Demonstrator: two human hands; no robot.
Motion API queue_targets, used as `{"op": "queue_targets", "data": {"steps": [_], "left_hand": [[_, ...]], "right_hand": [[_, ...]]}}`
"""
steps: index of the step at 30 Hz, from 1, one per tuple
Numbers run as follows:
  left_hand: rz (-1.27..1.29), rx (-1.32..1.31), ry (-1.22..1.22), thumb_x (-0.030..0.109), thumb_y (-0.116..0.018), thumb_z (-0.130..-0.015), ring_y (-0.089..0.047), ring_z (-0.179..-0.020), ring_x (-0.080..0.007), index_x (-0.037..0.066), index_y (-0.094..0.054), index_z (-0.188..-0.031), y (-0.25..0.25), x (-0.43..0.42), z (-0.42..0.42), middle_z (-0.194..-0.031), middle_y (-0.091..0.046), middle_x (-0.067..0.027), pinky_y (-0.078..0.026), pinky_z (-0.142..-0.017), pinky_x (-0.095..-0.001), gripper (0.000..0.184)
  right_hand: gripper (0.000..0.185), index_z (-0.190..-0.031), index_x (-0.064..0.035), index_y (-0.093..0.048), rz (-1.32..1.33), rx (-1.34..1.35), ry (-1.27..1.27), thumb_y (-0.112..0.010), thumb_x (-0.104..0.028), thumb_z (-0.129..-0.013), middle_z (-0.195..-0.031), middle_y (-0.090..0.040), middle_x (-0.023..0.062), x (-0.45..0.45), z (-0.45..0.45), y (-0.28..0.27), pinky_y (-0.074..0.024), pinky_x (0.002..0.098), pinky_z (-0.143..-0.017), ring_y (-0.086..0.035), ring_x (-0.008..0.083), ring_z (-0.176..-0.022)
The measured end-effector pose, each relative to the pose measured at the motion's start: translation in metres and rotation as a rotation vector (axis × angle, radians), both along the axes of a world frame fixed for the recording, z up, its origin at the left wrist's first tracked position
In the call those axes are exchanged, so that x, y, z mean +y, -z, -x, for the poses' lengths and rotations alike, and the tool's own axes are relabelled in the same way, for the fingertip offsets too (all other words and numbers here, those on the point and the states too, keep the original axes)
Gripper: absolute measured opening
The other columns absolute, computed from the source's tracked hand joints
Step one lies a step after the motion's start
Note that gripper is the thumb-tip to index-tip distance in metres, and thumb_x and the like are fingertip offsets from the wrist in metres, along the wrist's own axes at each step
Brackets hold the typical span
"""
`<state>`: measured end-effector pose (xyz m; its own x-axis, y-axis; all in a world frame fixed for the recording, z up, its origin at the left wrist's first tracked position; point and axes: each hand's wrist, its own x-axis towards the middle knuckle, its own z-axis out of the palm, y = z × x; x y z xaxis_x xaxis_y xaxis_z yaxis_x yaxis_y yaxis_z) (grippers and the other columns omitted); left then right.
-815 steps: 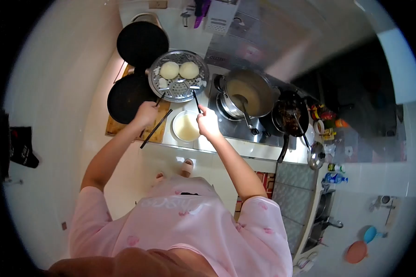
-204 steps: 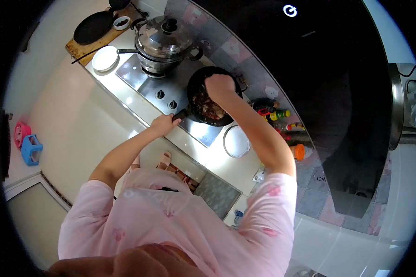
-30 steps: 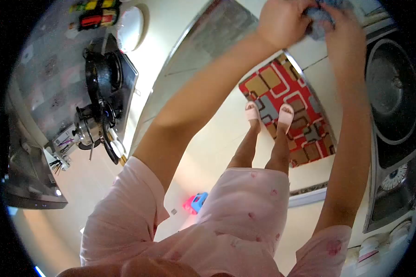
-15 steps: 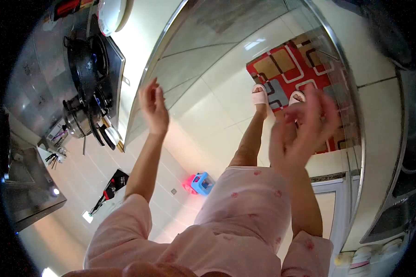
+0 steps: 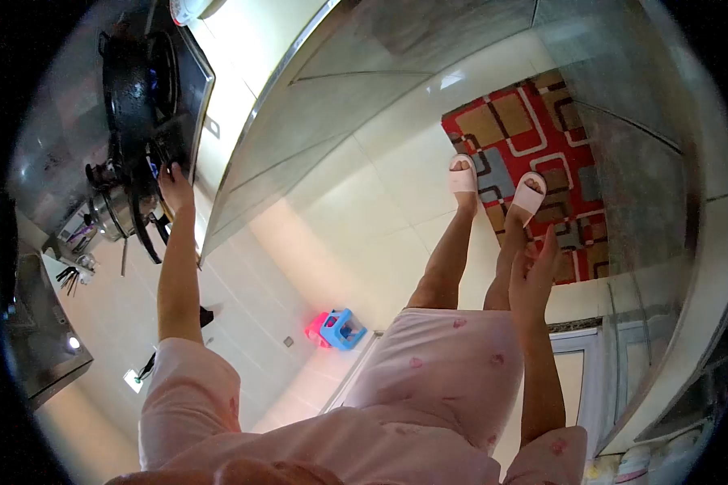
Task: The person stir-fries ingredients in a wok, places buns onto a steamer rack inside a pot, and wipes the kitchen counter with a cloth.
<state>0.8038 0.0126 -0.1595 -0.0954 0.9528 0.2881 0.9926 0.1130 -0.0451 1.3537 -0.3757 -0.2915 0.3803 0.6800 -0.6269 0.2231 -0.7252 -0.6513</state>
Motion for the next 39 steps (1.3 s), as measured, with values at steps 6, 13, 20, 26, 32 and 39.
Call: {"op": "queue_targets", "data": {"steps": [6, 13, 20, 26, 32, 39], "left_hand": [[-0.04, 0.134, 0.115, 0.028, -0.059, -0.092, -0.062, -0.1, -0.0313, 0.002, -0.066, -0.113, 0.004, 0.021, 0.045, -0.11, -0.066, -0.0159, -0.049, -0.087, -0.0378, 0.034], [-0.016, -0.084, -0.01, 0.028, -0.061, -0.091, -0.064, -0.099, -0.0276, 0.004, -0.067, -0.113, -0.004, 0.013, 0.027, -0.11, -0.067, -0.013, -0.049, -0.086, -0.0349, 0.033], [-0.059, -0.028, 0.052, 0.027, -0.062, -0.091, -0.064, -0.096, -0.0263, 0.004, -0.067, -0.113, -0.001, 0.014, 0.025, -0.107, -0.068, -0.013, -0.049, -0.086, -0.0337, 0.032], [-0.031, -0.173, 0.021, 0.028, -0.058, -0.094, -0.06, -0.102, -0.0264, 0.0, -0.056, -0.126, -0.001, 0.008, 0.013, -0.122, -0.056, -0.0174, -0.048, -0.088, -0.0337, 0.043], [-0.048, -0.161, 0.065, 0.019, -0.061, -0.091, -0.044, -0.109, -0.0325, 0.002, -0.045, -0.135, -0.013, -0.047, -0.02, -0.125, -0.04, -0.0213, -0.042, -0.093, -0.0393, 0.05], [0.192, -0.396, 0.336, 0.008, -0.065, -0.085, -0.044, -0.107, -0.0327, 0.007, -0.047, -0.133, -0.159, -0.193, -0.152, -0.121, -0.037, -0.0186, -0.039, -0.094, -0.0391, 0.052]], "right_hand": [[0.067, -0.147, -0.0033, -0.016, 0.08, 0.021, -0.163, -0.054, -0.006, -0.092, -0.142, -0.031, 0.0237, -0.015, 0.041, 0.031, -0.049, 0.0421, -0.093, -0.049, 0.0348, -0.119], [0.066, -0.147, -0.0055, -0.017, 0.061, 0.055, -0.103, -0.053, -0.007, -0.093, -0.141, -0.033, 0.0232, 0.021, 0.055, 0.015, -0.0497, 0.0413, -0.092, -0.049, 0.0351, -0.119], [0.066, -0.146, -0.0029, -0.024, -0.054, -0.008, -0.009, -0.057, -0.003, -0.089, -0.132, -0.042, 0.0187, 0.01, 0.053, 0.024, -0.0493, 0.0322, -0.078, -0.056, 0.0227, -0.093], [0.059, -0.145, -0.0031, -0.024, -0.053, -0.009, -0.039, -0.05, -0.002, -0.092, -0.131, -0.041, 0.0188, 0.011, 0.047, 0.009, -0.0515, 0.0357, -0.082, -0.053, 0.0295, -0.111], [0.016, -0.098, -0.0035, -0.047, -0.075, 0.66, 0.245, -0.06, -0.004, -0.088, -0.097, -0.056, 0.0111, 0.013, 0.062, -0.099, -0.047, 0.0283, -0.081, -0.059, 0.0169, -0.088], [0.023, -0.097, -0.0085, -0.059, -1.004, 1.956, -0.638, -0.053, -0.031, -0.095, -0.101, -0.06, 0.0108, 0.078, -0.005, -0.419, -0.0459, 0.0353, -0.077, -0.059, 0.0269, -0.09]]}}
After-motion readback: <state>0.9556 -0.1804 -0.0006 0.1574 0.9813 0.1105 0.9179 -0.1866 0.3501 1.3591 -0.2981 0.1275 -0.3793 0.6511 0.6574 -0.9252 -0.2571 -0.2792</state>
